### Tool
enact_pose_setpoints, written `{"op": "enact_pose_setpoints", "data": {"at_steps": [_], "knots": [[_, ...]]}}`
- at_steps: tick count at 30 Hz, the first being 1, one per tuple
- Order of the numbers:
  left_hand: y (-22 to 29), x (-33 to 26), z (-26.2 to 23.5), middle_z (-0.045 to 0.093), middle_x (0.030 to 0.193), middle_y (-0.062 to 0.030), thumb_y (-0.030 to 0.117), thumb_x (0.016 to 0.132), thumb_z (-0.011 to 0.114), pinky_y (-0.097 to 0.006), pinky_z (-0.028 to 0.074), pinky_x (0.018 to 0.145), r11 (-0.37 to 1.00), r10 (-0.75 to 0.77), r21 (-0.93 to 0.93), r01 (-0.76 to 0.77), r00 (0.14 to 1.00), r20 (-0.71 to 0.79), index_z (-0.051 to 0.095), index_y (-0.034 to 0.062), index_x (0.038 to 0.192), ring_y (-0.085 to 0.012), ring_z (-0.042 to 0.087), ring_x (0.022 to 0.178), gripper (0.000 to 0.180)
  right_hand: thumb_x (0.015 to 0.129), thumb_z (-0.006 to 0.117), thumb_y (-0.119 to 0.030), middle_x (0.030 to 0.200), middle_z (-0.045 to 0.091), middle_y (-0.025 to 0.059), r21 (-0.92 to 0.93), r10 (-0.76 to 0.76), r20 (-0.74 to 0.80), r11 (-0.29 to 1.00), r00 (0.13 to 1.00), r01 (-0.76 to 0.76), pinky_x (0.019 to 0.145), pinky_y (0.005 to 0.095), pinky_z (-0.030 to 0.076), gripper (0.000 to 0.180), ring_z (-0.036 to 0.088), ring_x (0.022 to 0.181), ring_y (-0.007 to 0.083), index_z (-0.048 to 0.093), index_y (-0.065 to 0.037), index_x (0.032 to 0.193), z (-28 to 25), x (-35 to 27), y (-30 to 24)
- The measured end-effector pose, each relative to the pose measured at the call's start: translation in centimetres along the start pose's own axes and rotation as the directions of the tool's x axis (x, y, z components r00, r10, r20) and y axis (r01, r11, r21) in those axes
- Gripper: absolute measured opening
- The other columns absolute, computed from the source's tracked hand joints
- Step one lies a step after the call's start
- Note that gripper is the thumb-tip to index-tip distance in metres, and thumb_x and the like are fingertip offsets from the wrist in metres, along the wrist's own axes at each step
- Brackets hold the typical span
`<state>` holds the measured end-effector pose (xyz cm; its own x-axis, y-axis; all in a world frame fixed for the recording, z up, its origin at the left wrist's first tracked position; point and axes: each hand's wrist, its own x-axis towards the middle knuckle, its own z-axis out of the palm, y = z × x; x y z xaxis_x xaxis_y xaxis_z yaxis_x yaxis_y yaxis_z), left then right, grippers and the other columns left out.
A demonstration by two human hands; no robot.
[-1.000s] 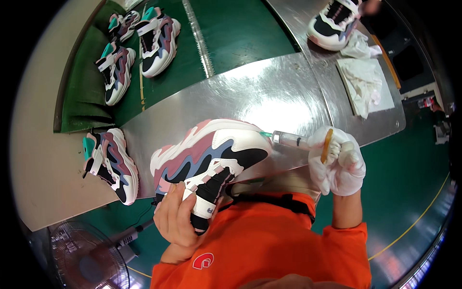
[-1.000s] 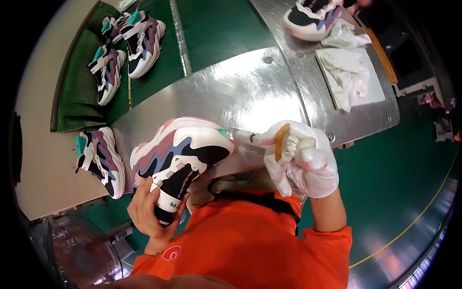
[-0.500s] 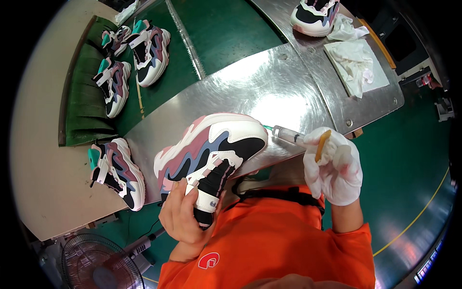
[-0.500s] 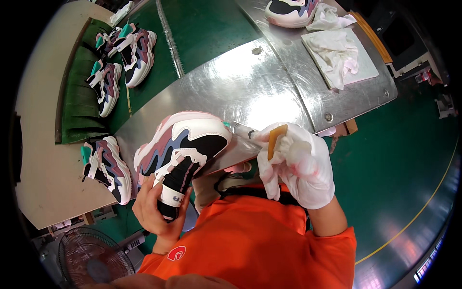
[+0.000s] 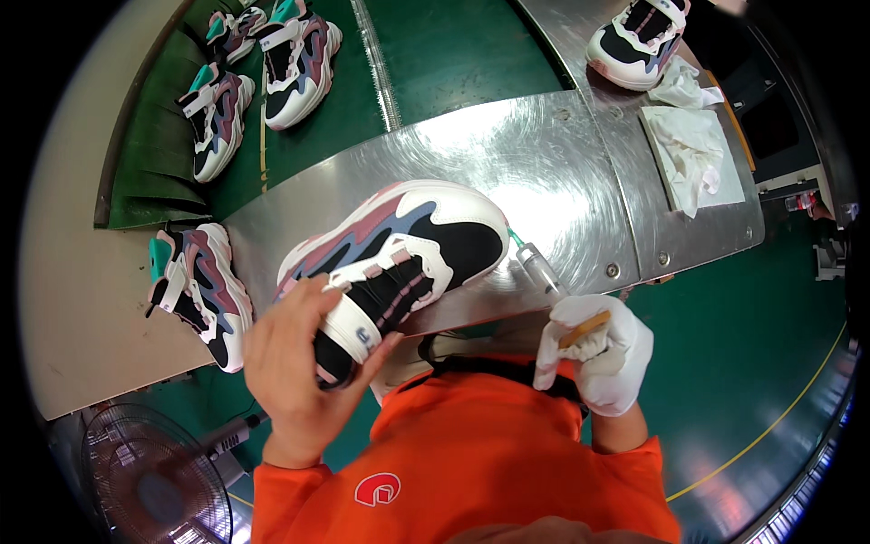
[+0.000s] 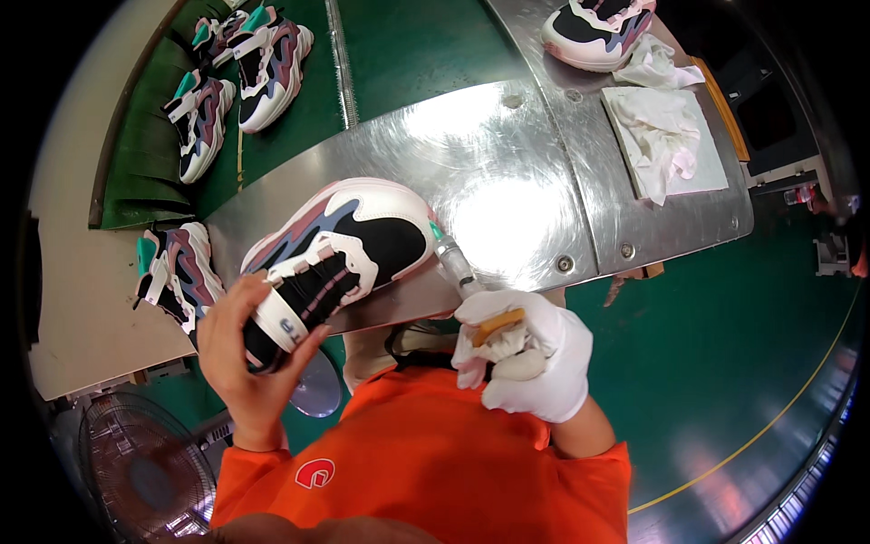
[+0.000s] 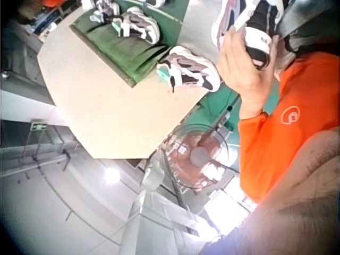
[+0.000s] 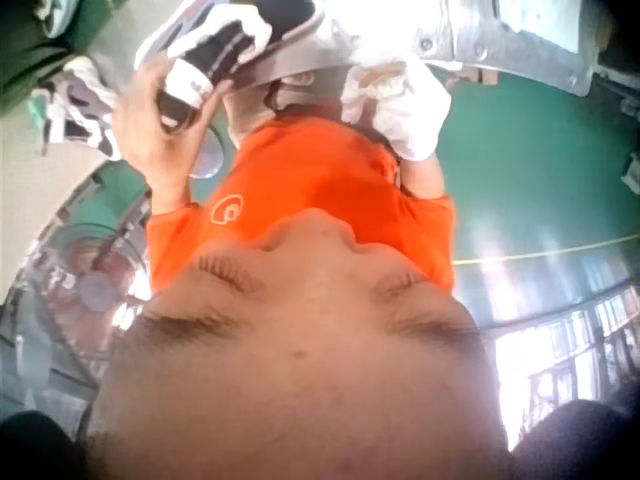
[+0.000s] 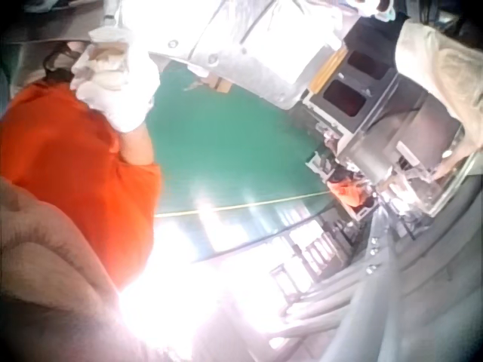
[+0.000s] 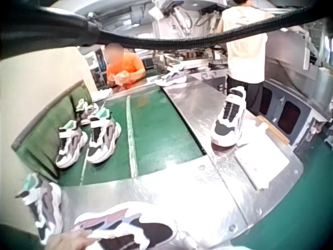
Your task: The person uses a syringe to apply glue to the seams of a multi-colored sneaker on a factory assembly line. They rotate the shoe to access different areas, then place it on the conveyor belt and pick up the next shoe to repeat the process.
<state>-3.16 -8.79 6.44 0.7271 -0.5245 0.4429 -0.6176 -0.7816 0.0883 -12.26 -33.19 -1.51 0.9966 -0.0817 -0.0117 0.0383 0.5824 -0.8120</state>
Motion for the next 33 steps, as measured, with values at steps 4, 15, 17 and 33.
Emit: {"op": "enact_pose_setpoints", "data": {"at_steps": [4,15,17,33], "knots": [[-0.5,1.7,-0.3,0.065,0.095,-0.0095,0.017,0.055,0.087,-0.035,0.044,0.074,0.996,-0.052,-0.075,0.054,0.998,0.023,0.060,0.0042,0.102,-0.0285,0.060,0.083,0.056,0.052,0.081,0.011,0.090,0.062,0.0163,0.091,-0.094,0.157,0.993,0.983,0.081,0.064,0.0296,0.054,0.069,0.063,0.075,0.0212,0.054,0.007,0.116,-1.5,0.6,2.5],[-2.7,5.5,1.2,0.063,0.088,-0.0041,0.011,0.054,0.088,-0.024,0.047,0.072,0.874,-0.247,-0.358,0.328,0.936,0.252,0.060,0.0002,0.099,-0.0118,0.059,0.080,0.054,0.056,0.083,0.007,0.091,0.063,0.0099,0.047,-0.167,0.263,0.986,0.950,0.160,0.077,0.0277,0.051,0.067,0.059,0.080,0.0133,0.054,0.005,0.116,-2.5,1.7,6.4],[-2.9,5.7,1.2,0.063,0.088,-0.0029,0.010,0.055,0.088,-0.022,0.048,0.071,0.835,-0.282,-0.393,0.384,0.913,0.294,0.060,0.0000,0.099,-0.0097,0.059,0.079,0.053,0.054,0.082,0.007,0.087,0.063,0.0081,-0.011,-0.176,0.302,0.982,0.937,0.188,0.076,0.0261,0.050,0.066,0.059,0.077,0.0126,0.055,0.005,0.115,-2.6,2.0,6.6],[-4.8,9.2,-0.9,0.063,0.099,-0.0085,0.033,0.057,0.089,-0.029,0.047,0.082,0.906,-0.039,-0.330,0.264,0.829,0.557,0.058,-0.0019,0.109,-0.0165,0.061,0.091,0.070,0.055,0.078,0.010,0.093,0.063,0.0127,-0.013,-0.113,0.197,0.993,0.974,0.118,0.075,0.0290,0.052,0.068,0.061,0.082,0.0176,0.052,0.005,0.117,-2.4,1.1,6.5]]}}
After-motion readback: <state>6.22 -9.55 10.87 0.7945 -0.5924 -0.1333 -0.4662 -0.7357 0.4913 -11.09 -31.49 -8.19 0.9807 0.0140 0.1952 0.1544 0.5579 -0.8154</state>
